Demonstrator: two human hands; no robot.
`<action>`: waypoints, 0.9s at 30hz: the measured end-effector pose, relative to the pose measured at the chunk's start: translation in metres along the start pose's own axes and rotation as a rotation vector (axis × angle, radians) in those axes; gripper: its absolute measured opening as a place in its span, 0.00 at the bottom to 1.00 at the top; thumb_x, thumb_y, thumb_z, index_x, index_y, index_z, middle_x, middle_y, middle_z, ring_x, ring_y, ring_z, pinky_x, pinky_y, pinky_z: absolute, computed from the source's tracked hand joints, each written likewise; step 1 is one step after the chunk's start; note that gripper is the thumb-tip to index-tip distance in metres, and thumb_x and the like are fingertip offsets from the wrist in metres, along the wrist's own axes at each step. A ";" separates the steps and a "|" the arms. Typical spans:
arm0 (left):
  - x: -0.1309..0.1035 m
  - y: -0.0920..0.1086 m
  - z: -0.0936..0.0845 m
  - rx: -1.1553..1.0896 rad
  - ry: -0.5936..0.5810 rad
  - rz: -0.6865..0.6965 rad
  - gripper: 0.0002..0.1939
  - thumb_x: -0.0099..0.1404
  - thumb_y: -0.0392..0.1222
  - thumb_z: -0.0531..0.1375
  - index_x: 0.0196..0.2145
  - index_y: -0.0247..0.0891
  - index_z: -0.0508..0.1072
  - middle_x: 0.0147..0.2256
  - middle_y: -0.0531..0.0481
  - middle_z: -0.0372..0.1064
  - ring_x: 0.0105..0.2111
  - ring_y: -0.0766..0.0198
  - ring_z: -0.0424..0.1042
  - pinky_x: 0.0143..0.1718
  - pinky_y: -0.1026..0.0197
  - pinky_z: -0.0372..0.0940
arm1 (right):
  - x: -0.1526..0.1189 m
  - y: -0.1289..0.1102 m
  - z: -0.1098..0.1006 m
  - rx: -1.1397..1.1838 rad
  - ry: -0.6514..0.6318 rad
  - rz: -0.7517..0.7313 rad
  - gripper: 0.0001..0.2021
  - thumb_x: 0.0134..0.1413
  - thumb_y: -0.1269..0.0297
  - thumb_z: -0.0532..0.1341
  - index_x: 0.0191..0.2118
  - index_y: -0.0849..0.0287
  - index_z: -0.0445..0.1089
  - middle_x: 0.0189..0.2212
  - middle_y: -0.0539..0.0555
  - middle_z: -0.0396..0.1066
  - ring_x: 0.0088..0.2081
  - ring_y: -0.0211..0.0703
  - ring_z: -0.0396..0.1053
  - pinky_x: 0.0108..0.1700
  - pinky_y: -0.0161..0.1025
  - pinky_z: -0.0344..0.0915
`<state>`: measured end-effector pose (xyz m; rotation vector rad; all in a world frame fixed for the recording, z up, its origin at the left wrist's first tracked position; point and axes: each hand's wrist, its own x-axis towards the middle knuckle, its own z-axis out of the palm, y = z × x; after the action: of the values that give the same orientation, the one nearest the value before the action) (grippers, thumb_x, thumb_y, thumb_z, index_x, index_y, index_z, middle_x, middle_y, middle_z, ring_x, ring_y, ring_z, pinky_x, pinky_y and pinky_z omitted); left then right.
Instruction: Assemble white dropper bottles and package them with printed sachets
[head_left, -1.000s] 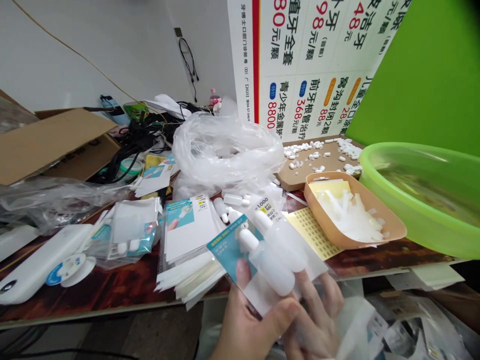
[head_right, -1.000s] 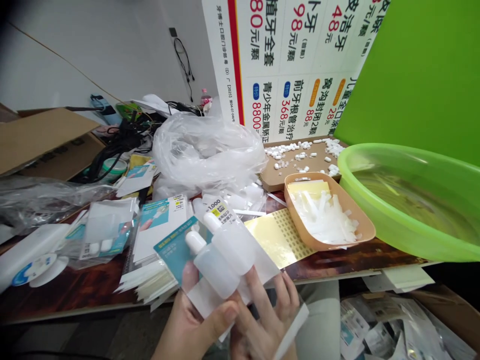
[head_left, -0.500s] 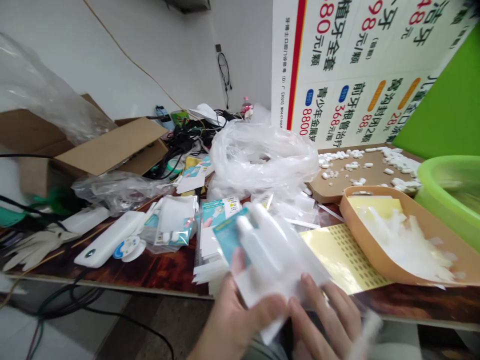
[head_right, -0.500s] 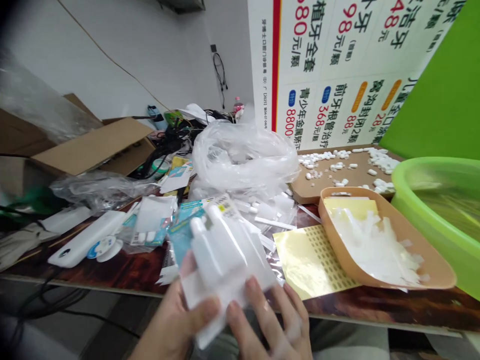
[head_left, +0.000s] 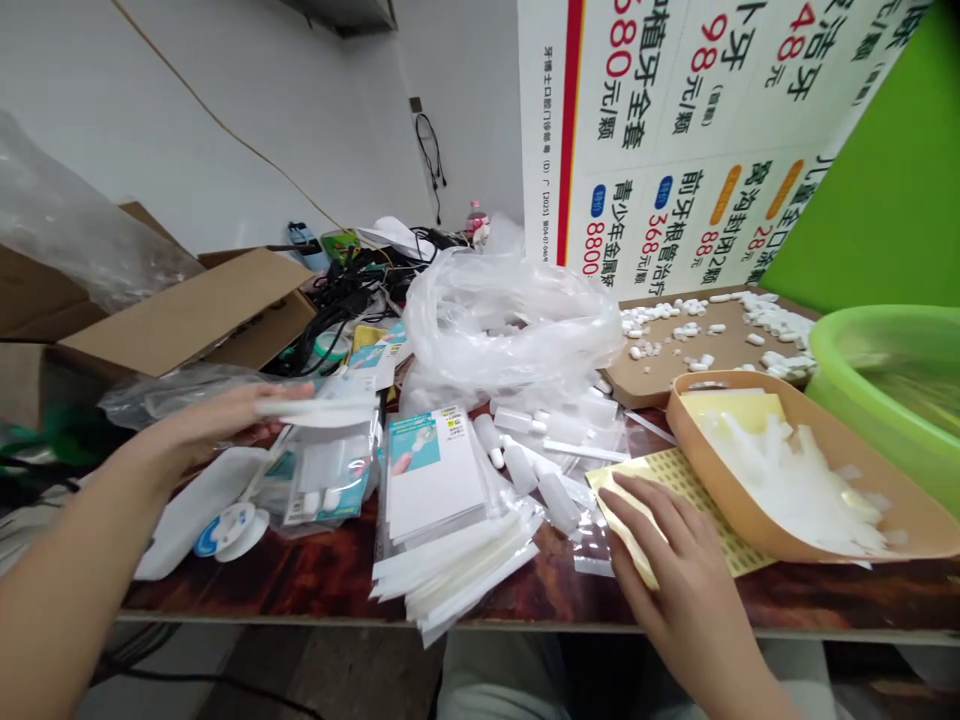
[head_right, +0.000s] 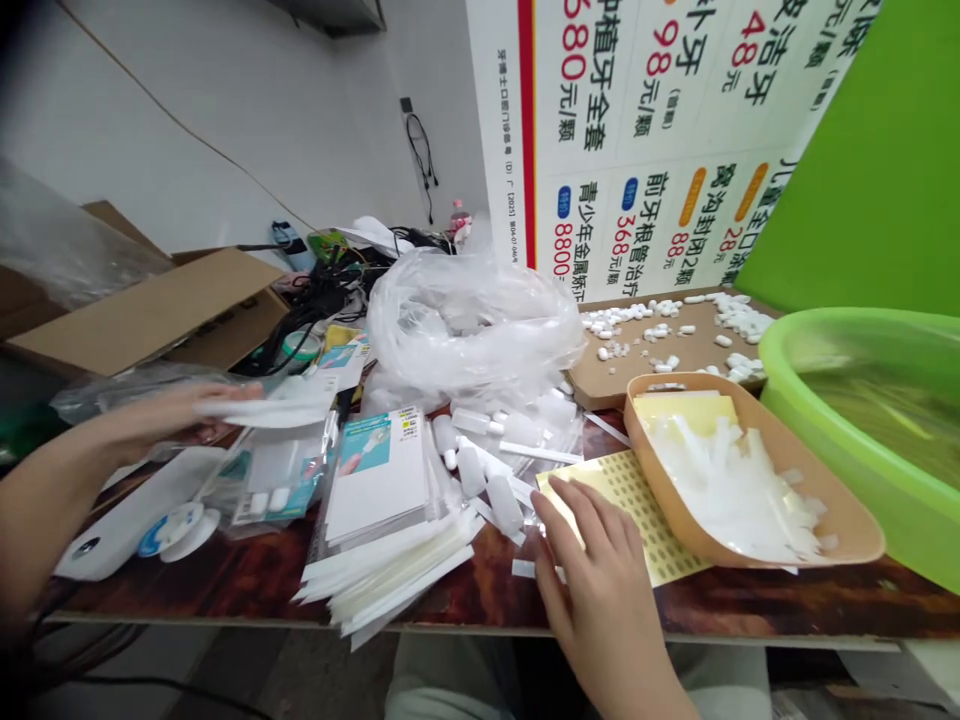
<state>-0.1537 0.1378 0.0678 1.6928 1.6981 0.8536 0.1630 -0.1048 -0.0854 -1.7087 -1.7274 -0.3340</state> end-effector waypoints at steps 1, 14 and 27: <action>0.006 -0.003 -0.001 0.042 0.006 -0.010 0.18 0.63 0.46 0.57 0.33 0.22 0.73 0.11 0.68 0.60 0.13 0.86 0.58 0.25 0.82 0.44 | 0.007 0.004 0.001 -0.044 -0.033 0.022 0.15 0.64 0.67 0.54 0.54 0.58 0.66 0.53 0.62 0.69 0.54 0.58 0.65 0.52 0.56 0.64; -0.084 -0.034 0.035 0.171 0.074 0.121 0.13 0.62 0.51 0.62 0.40 0.42 0.77 0.24 0.59 0.75 0.26 0.62 0.72 0.29 0.67 0.62 | 0.040 -0.010 0.015 0.049 -0.459 0.095 0.19 0.60 0.69 0.57 0.57 0.54 0.66 0.39 0.56 0.72 0.37 0.50 0.74 0.36 0.45 0.72; -0.144 0.055 0.162 0.746 -0.347 0.732 0.16 0.70 0.33 0.52 0.48 0.37 0.77 0.39 0.40 0.76 0.43 0.40 0.69 0.40 0.42 0.65 | 0.005 -0.009 0.009 0.620 0.188 0.668 0.11 0.60 0.60 0.59 0.47 0.54 0.70 0.45 0.56 0.68 0.36 0.40 0.71 0.34 0.37 0.74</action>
<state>0.0105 -0.0014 0.0053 2.8577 1.2037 0.1385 0.1517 -0.0961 -0.0868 -1.5928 -0.9022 0.3079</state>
